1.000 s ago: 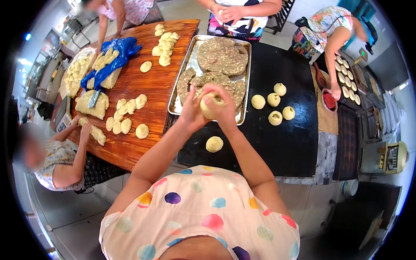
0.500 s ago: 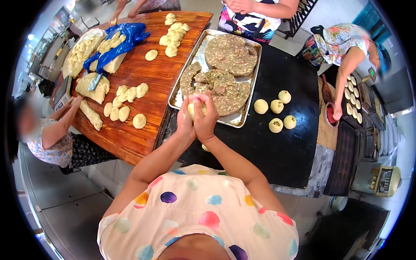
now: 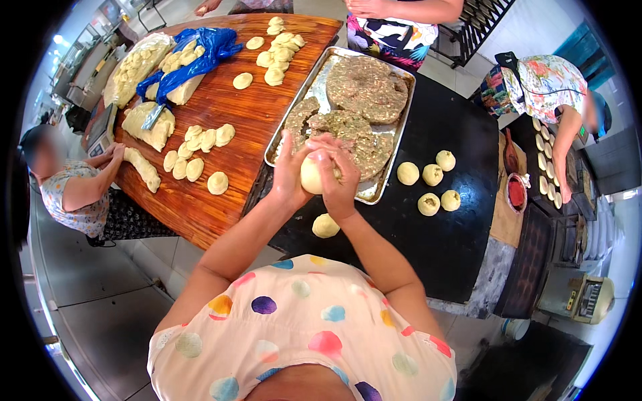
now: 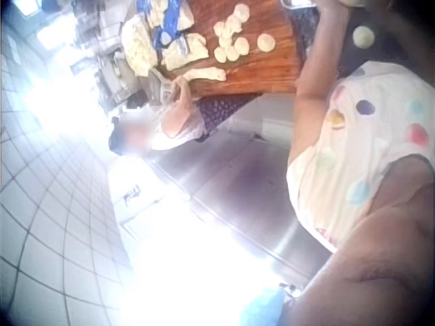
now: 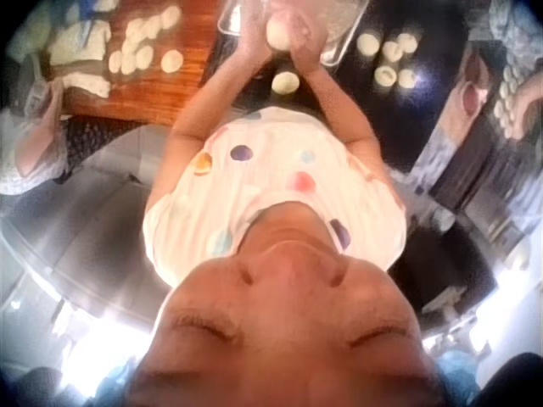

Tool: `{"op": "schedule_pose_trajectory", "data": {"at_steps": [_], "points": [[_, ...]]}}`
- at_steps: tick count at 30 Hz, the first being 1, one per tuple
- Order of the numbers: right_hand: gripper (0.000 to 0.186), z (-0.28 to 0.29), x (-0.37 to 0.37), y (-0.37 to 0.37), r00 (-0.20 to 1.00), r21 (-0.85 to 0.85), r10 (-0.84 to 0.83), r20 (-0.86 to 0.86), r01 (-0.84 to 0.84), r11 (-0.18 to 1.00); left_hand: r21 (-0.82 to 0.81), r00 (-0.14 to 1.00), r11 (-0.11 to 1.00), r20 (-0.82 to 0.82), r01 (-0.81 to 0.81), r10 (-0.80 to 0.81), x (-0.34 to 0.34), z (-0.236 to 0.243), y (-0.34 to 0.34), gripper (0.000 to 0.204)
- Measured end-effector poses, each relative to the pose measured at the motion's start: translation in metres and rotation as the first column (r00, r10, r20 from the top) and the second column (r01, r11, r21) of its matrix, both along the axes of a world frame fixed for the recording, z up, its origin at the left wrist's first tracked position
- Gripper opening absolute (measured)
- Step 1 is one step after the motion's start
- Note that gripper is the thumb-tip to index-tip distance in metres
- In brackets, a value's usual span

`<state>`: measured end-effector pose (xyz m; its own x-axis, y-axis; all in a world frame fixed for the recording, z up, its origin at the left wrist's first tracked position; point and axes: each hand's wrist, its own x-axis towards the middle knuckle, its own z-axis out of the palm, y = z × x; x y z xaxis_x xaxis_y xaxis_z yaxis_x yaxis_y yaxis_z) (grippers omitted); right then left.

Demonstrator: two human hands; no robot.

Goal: The person flattens dough discs, scoops a crumbly filling from a tray, and encloses it to form round pastries. They place finished pastries on a black countertop and retrieve a new tray of filling from a shelf.

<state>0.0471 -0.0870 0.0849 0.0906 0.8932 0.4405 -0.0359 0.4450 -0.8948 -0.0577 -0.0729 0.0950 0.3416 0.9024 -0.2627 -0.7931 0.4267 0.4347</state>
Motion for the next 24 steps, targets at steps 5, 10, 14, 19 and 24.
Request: {"op": "schedule_pose_trajectory", "data": {"at_steps": [5, 10, 14, 19, 24], "points": [[0.028, -0.024, -0.029, -0.003, 0.963, -0.067, -0.182, -0.200, 0.172, 0.983, -0.139, 0.968, 0.971, -0.187, -0.192, 0.165, 0.014, -0.015, -0.018, 0.055], [0.056, 0.010, -0.002, -0.010, 0.988, -0.007, 0.105, 0.110, -0.105, 0.994, -0.170, 0.979, 0.984, -0.185, 0.059, -0.091, -0.016, -0.018, -0.005, 0.054], [0.053, 0.010, 0.021, 0.003, 0.801, 0.052, 0.148, 0.580, -0.218, 0.975, -0.118, 0.920, 0.984, -0.355, 0.132, -0.166, -0.007, -0.013, -0.006, 0.055], [0.031, -0.008, 0.015, -0.012, 0.950, 0.065, -0.016, 0.312, -0.005, 0.998, -0.123, 0.927, 0.961, -0.259, 0.249, -0.273, 0.008, -0.015, 0.001, 0.060], [0.034, -0.015, 0.018, -0.008, 0.987, -0.045, -0.118, 0.112, 0.124, 0.991, -0.211, 0.979, 0.956, 0.078, 0.202, -0.190, 0.010, -0.010, 0.007, 0.056]]}}
